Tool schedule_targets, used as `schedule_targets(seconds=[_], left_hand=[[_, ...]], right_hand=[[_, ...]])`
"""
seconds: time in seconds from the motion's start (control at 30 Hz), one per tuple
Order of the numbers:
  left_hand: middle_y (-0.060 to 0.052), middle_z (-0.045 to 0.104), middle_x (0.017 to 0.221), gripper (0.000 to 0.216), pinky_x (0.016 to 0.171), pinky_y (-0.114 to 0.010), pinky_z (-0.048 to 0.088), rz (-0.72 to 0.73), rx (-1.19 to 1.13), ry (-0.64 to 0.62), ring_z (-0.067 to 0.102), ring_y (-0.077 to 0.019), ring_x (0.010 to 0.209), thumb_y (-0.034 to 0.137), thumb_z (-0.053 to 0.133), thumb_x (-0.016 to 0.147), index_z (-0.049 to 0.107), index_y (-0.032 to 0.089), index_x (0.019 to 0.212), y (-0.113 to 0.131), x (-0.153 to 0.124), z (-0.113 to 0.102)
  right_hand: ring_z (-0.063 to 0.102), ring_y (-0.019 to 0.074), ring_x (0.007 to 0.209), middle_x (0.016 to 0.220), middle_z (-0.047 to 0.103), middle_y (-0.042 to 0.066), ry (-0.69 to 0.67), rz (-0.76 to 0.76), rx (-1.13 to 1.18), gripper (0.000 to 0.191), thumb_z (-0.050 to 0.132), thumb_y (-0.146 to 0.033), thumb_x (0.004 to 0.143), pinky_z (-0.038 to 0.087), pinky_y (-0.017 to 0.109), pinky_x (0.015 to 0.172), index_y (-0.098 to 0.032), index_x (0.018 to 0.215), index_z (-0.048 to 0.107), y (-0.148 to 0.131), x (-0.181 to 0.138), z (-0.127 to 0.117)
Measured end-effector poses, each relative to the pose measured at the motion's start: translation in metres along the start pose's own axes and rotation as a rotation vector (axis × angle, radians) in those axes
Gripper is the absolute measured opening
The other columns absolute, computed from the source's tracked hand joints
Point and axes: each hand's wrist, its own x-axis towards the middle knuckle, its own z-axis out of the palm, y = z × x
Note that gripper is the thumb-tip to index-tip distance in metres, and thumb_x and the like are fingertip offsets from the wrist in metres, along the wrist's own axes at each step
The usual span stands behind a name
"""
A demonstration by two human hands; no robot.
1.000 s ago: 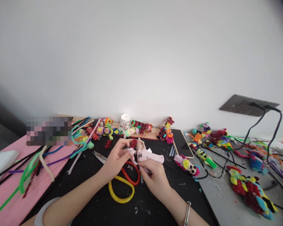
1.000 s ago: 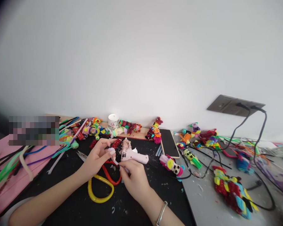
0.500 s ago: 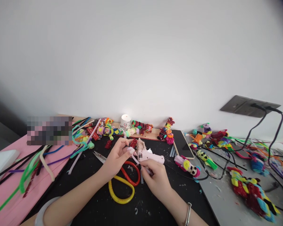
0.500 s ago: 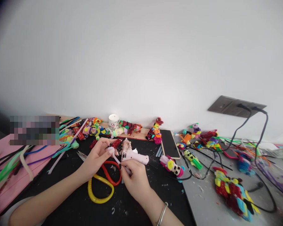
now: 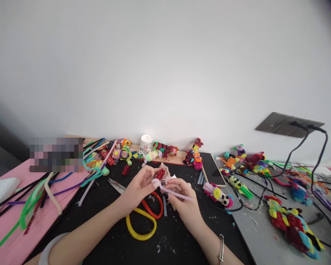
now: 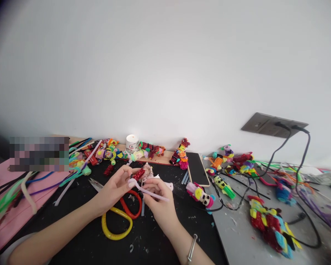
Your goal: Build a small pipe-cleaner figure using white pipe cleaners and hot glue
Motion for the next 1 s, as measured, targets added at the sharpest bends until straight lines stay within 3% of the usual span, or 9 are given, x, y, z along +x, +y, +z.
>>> schedule_targets(seconds=[0.13,0.23,0.43,0.67,1.0], left_hand=[[-0.008,0.056,0.129,0.022,0.101,-0.037,0.038,-0.018,0.046,-0.113,0.049,-0.0218,0.123,0.027,0.064,0.083,0.043,0.021,0.082,0.0007,-0.0038,0.0045],[-0.010,0.046,0.141,0.022,0.105,-0.039,0.035,-0.044,0.101,-0.118,0.045,-0.0232,0.129,0.026,0.065,0.082,0.044,0.021,0.081,0.0017,-0.0051,0.0055],[-0.012,0.038,0.148,0.021,0.110,-0.041,0.032,0.001,0.181,-0.053,0.037,-0.0257,0.135,0.022,0.067,0.079,0.046,0.020,0.080,0.0035,-0.0060,0.0056],[-0.011,0.044,0.143,0.019,0.109,-0.042,0.034,0.057,0.173,-0.048,0.042,-0.0252,0.132,0.016,0.066,0.079,0.047,0.020,0.080,0.0043,-0.0052,0.0066],[-0.013,0.044,0.144,0.022,0.106,-0.042,0.038,0.056,0.132,-0.081,0.045,-0.0267,0.130,0.014,0.068,0.076,0.049,0.020,0.084,0.0063,-0.0037,0.0061]], right_hand=[[0.066,0.0171,0.072,0.078,0.069,0.002,0.011,-0.033,-0.089,0.010,0.069,-0.023,0.073,0.054,0.027,0.065,-0.021,0.083,0.066,-0.0013,-0.0008,0.0021],[0.063,0.0155,0.064,0.074,0.069,0.001,0.036,-0.035,-0.134,0.005,0.067,-0.025,0.075,0.052,0.025,0.057,-0.020,0.079,0.067,-0.0014,-0.0007,0.0013],[0.060,0.0154,0.061,0.070,0.069,0.001,0.053,-0.053,-0.214,0.008,0.066,-0.027,0.076,0.048,0.024,0.054,-0.020,0.076,0.069,-0.0015,-0.0001,-0.0010],[0.054,0.0131,0.051,0.064,0.065,0.000,0.056,-0.029,-0.224,0.007,0.066,-0.025,0.075,0.039,0.022,0.043,-0.019,0.073,0.070,0.0016,0.0012,-0.0030],[0.041,0.0081,0.041,0.052,0.054,-0.004,0.040,0.128,-0.077,0.016,0.071,-0.033,0.072,0.031,0.020,0.038,-0.018,0.071,0.069,0.0033,0.0024,-0.0026]])
